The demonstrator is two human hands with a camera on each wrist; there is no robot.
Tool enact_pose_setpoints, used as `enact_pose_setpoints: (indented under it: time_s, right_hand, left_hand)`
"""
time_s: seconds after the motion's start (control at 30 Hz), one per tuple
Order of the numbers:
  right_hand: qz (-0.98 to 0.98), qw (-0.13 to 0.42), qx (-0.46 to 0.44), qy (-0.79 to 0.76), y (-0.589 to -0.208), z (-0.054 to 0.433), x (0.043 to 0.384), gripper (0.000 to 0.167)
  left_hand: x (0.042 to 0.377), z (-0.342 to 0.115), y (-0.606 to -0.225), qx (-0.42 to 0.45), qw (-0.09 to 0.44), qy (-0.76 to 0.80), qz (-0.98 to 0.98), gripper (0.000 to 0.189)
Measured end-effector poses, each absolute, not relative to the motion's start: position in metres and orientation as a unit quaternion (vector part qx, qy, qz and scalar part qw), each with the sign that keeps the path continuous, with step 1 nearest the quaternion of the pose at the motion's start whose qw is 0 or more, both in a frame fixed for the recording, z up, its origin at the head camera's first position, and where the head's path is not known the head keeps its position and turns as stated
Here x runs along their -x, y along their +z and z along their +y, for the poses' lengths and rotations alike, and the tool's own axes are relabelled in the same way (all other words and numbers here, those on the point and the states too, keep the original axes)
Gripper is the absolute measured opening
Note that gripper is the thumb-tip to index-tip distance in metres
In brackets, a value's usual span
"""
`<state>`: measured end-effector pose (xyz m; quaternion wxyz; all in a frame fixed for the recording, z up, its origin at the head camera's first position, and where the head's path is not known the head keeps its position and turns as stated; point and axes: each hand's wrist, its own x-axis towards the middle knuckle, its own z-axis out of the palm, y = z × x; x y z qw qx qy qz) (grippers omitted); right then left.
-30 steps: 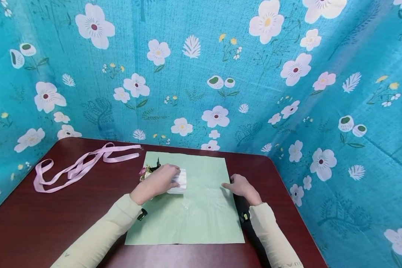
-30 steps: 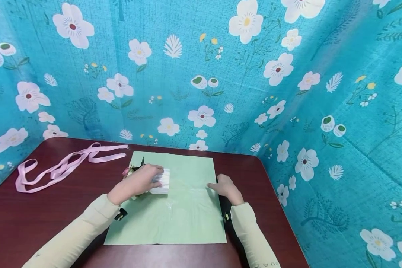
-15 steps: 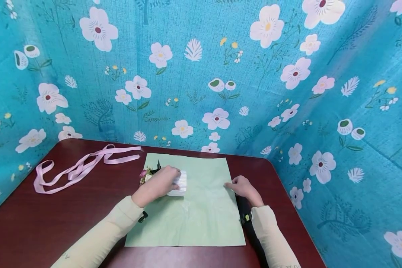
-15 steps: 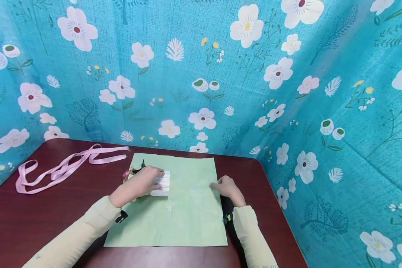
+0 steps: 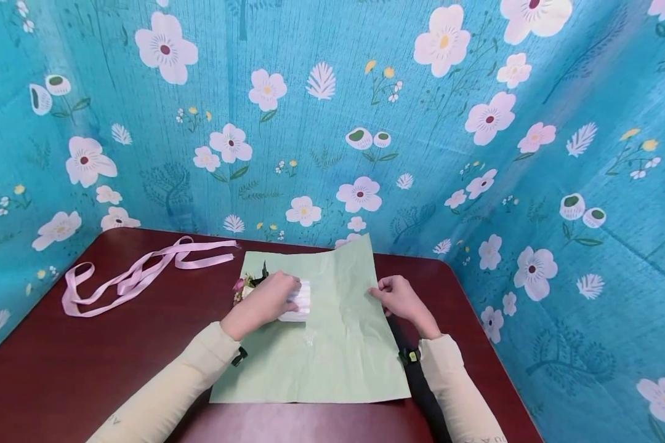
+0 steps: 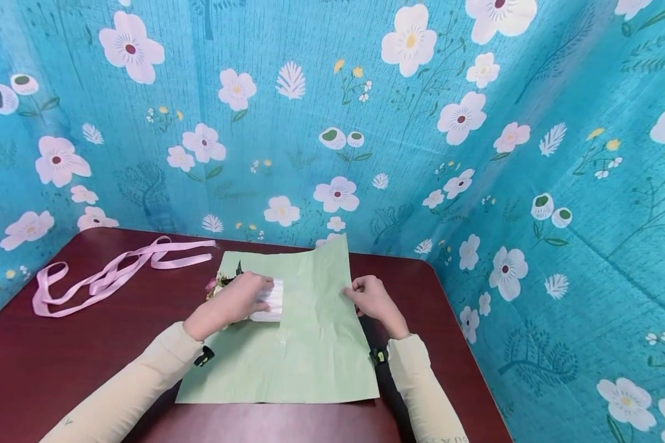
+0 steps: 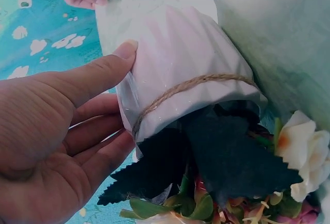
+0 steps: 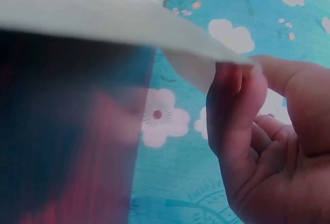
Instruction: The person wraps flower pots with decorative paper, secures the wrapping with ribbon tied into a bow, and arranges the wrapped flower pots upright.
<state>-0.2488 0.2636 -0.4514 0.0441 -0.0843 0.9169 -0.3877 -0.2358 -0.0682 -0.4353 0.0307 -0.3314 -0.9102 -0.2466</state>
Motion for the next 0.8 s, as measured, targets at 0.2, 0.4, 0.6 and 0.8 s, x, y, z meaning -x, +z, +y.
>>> enact_pose_setpoints:
  time_s: [0.2, 0.4, 0.6, 0.8]
  right_hand:
    - [0.913, 0.062, 0.099, -0.391, -0.444, 0.261, 0.246, 0.029]
    - [0.918, 0.073, 0.112, -0.374, -0.442, 0.266, 0.248, 0.024]
    - [0.920, 0.086, 0.111, -0.365, -0.442, 0.270, 0.248, 0.023]
    - [0.922, 0.096, 0.118, -0.355, -0.438, 0.273, 0.246, 0.022]
  left_hand:
    - [0.238, -0.068, -0.437, 0.340, 0.037, -0.247, -0.907, 0.018]
    - [0.240, -0.068, -0.433, 0.331, 0.027, -0.238, -0.913, 0.018]
    - [0.240, -0.068, -0.433, 0.322, 0.015, -0.230, -0.918, 0.018]
    - [0.241, -0.067, -0.437, 0.324, 0.015, -0.238, -0.915, 0.019]
